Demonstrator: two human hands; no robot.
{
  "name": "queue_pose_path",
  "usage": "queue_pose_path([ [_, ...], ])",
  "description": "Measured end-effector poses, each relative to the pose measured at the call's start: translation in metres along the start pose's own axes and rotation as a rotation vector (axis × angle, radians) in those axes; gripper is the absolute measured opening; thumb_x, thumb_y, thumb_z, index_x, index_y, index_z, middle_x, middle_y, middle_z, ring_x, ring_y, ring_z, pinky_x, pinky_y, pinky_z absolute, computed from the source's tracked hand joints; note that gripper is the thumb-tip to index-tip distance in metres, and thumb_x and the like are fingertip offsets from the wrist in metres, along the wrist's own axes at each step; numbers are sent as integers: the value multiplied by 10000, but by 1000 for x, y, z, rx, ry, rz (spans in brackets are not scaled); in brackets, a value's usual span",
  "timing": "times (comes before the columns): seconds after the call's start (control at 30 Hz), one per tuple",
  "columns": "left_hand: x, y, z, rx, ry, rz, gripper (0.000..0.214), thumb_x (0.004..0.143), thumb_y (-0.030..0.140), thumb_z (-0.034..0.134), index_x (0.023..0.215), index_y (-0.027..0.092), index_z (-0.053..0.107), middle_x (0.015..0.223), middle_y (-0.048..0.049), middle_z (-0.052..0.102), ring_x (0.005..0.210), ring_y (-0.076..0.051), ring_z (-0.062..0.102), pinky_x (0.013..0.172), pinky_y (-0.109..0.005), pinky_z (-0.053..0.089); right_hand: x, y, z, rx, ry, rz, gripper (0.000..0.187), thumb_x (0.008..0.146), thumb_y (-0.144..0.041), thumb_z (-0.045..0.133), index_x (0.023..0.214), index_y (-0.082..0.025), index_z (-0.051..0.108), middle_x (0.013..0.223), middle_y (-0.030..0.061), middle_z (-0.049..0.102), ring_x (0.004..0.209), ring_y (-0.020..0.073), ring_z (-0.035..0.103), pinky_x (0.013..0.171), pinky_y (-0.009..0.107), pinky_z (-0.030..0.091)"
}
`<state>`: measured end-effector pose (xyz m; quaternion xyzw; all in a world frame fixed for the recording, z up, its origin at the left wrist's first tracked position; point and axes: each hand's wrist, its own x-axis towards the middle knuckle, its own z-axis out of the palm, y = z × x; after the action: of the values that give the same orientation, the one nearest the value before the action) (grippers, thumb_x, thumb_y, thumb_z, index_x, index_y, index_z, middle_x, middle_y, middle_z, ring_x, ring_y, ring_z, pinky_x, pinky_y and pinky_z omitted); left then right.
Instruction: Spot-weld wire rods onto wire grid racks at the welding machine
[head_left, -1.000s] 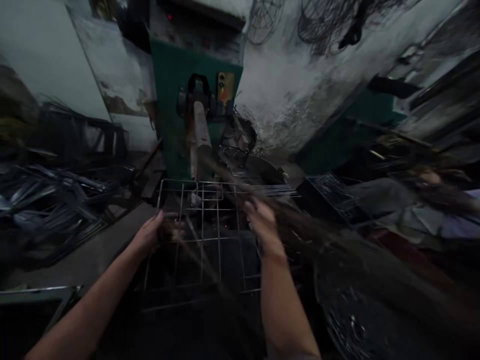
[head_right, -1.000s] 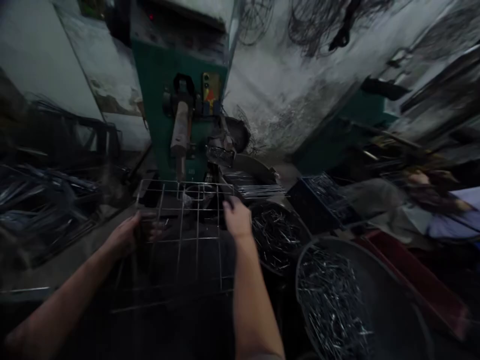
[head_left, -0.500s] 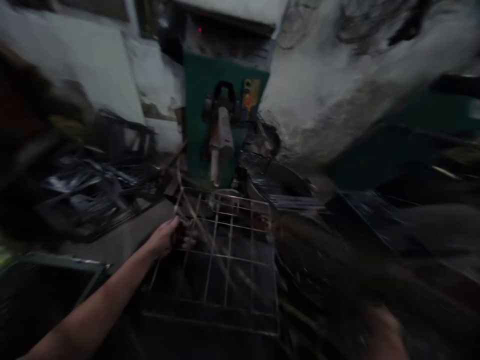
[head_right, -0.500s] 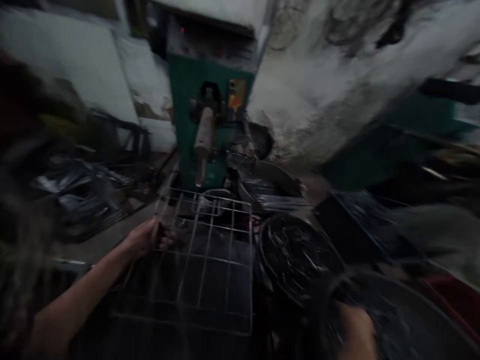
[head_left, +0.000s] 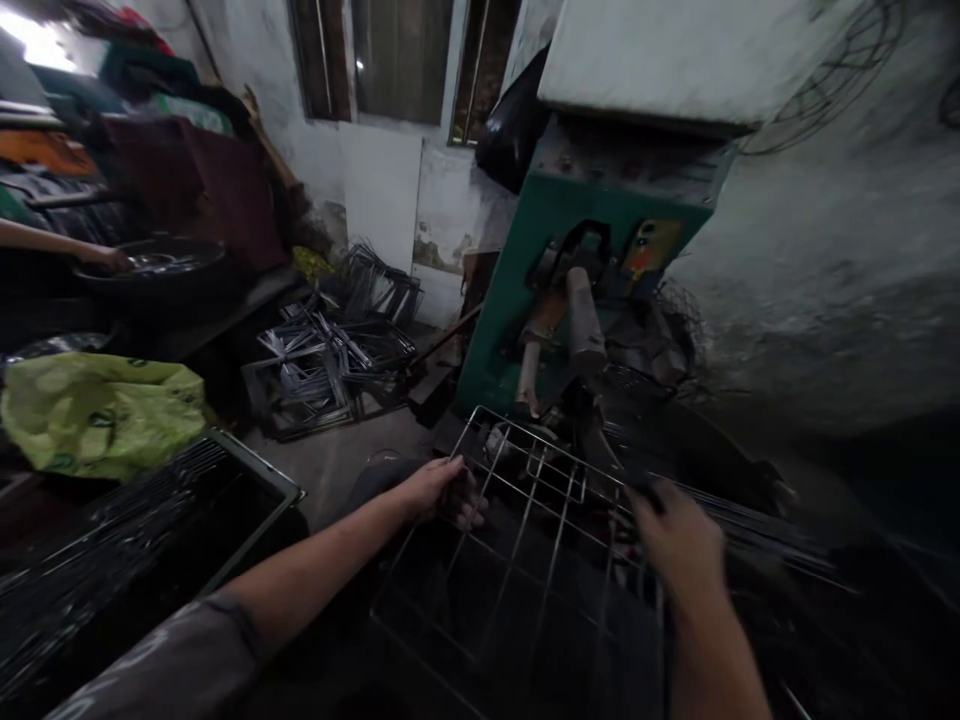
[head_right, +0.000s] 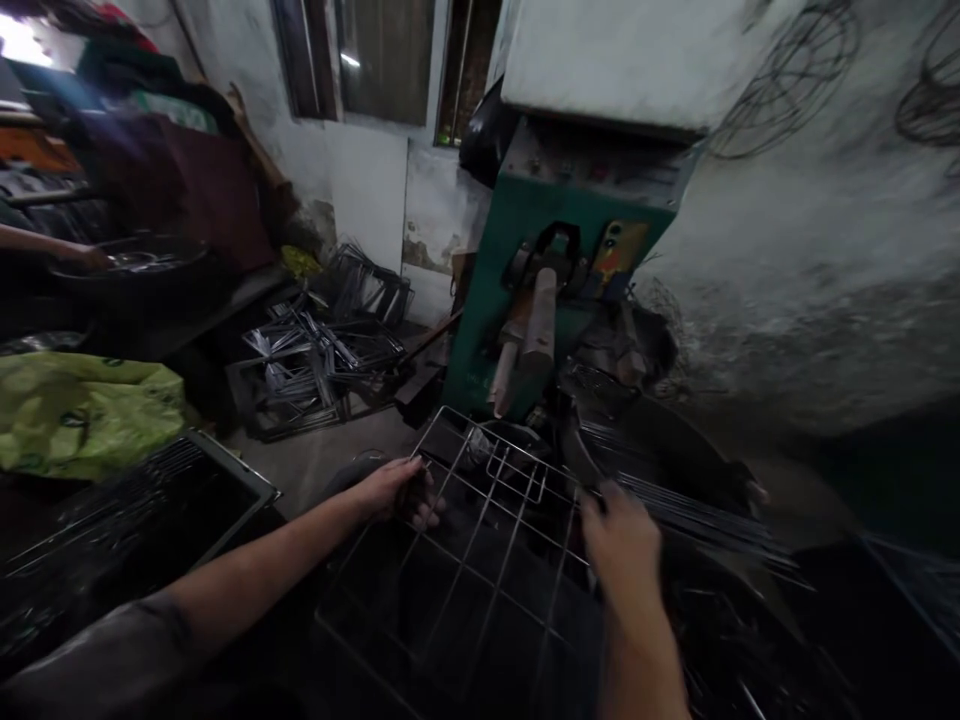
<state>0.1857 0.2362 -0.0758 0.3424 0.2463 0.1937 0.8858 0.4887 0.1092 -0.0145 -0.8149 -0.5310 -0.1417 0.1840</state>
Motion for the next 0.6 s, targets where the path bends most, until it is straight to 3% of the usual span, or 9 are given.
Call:
queue_pose_path([
  [0.13, -2, 2, -1, -19, -41, 7, 416, 837, 552, 509, 900, 140, 513, 744, -139, 691, 636, -285, 691, 522, -332, 513, 33, -55, 21, 1, -96, -245, 306, 822, -293, 397, 883, -165, 667, 942, 100, 672, 912, 243, 583, 871, 374, 391],
  [0.2, -4, 5, -3, -24, -43, 16, 424, 824, 550, 533, 898, 134, 507, 742, -143, 690, 633, -286, 690, 519, -330, 513, 39, -70, 32, -78, -125, -283, 290, 821, -252, 422, 891, -139, 679, 930, 117, 671, 909, 245, 579, 869, 377, 375],
  [0.43, -4, 6, -6, -43, -74, 17, 449, 803, 567, 557, 879, 129, 497, 752, -154, 690, 622, -284, 689, 523, -345, 525, 24, -71, 43, -150, -44, -266, 294, 877, -284, 440, 948, -158, 696, 986, 101, 663, 911, 273, 512, 800, 380, 355],
  [0.6, -1, 0, -8, -42, -83, 39, 437, 812, 564, 545, 901, 141, 480, 752, -153, 695, 624, -285, 692, 514, -347, 529, 21, -77, 41, -173, -23, -191, 293, 869, -299, 442, 928, -194, 709, 891, 98, 662, 926, 304, 456, 726, 369, 339],
])
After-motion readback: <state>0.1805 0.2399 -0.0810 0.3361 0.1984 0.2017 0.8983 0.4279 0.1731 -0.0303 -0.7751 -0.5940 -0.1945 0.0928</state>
